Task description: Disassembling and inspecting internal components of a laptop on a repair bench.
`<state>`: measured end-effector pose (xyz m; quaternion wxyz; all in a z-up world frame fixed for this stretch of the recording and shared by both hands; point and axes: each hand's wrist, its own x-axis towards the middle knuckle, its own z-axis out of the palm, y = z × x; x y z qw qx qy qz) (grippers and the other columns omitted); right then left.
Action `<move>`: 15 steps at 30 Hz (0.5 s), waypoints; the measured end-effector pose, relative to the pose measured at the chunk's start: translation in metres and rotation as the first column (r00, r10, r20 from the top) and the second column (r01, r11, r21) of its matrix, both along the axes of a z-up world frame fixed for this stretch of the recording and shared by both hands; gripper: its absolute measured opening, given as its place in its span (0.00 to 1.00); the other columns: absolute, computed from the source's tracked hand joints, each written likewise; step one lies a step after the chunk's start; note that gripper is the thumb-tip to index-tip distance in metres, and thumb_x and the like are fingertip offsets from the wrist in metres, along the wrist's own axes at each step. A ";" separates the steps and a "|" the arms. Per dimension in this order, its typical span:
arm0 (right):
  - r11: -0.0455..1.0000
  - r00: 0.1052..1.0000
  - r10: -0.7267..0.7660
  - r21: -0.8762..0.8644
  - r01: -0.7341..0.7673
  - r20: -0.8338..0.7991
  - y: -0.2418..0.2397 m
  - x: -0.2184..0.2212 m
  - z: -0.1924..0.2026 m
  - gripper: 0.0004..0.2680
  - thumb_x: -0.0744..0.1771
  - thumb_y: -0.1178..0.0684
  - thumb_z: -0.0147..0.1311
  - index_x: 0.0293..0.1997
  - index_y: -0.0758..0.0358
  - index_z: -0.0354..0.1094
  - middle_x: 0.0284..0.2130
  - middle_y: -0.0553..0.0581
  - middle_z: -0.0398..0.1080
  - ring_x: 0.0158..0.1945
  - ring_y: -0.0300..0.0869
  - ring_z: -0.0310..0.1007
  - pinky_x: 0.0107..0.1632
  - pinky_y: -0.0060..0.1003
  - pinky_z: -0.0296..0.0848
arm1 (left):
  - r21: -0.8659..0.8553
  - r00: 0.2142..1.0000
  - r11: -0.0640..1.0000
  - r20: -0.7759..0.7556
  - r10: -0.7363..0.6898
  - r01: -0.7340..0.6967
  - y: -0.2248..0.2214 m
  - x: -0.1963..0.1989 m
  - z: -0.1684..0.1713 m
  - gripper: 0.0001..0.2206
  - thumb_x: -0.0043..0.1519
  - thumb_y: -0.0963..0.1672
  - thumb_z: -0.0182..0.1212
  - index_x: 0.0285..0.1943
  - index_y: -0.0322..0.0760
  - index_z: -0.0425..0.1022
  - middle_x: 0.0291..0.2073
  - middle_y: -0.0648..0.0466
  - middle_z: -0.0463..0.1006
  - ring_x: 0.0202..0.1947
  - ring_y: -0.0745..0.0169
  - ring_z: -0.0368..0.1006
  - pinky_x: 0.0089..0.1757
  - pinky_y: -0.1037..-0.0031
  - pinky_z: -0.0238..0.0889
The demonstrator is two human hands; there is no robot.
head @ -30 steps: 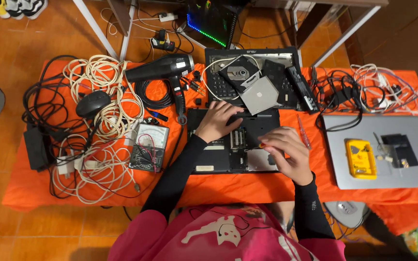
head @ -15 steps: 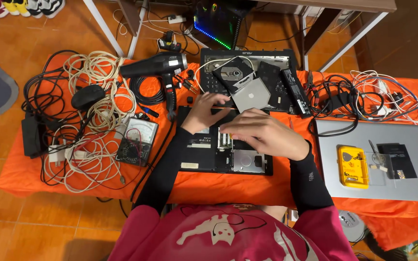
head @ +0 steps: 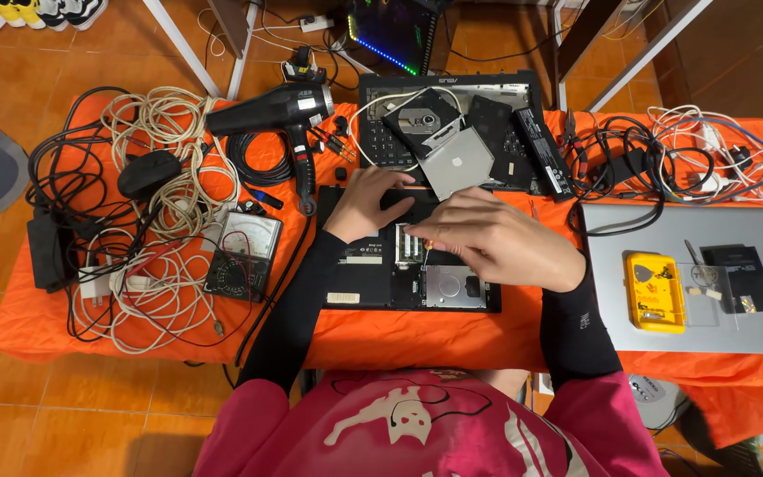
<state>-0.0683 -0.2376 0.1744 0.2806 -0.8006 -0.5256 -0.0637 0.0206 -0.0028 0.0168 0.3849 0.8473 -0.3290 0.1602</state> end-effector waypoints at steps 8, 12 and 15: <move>0.999 1.000 0.006 -0.047 -0.006 -0.001 -0.002 -0.001 0.007 0.11 0.66 0.55 0.60 0.54 0.57 0.75 0.37 0.53 0.74 0.44 0.47 0.72 0.57 0.43 0.68 | 0.024 0.998 1.000 0.063 -0.005 0.003 -0.001 -0.002 -0.002 0.15 0.61 0.47 0.68 0.55 0.41 0.78 0.42 0.58 0.79 0.49 0.61 0.70 0.50 0.68 0.54; 0.999 1.000 0.022 -0.039 -0.021 0.016 -0.003 0.003 0.005 0.15 0.65 0.58 0.58 0.58 0.62 0.72 0.40 0.55 0.74 0.47 0.50 0.72 0.57 0.43 0.66 | 0.042 0.999 0.999 0.034 0.000 -0.001 0.000 -0.001 0.000 0.15 0.61 0.47 0.67 0.55 0.42 0.78 0.40 0.59 0.79 0.47 0.62 0.70 0.50 0.69 0.55; 0.999 0.999 0.025 -0.044 -0.024 0.030 -0.004 0.002 0.001 0.15 0.65 0.61 0.58 0.59 0.62 0.71 0.41 0.56 0.74 0.48 0.50 0.72 0.59 0.44 0.66 | 0.052 1.000 0.999 0.031 -0.001 -0.001 -0.001 -0.002 -0.002 0.15 0.61 0.47 0.67 0.55 0.43 0.78 0.40 0.59 0.78 0.47 0.62 0.70 0.50 0.69 0.55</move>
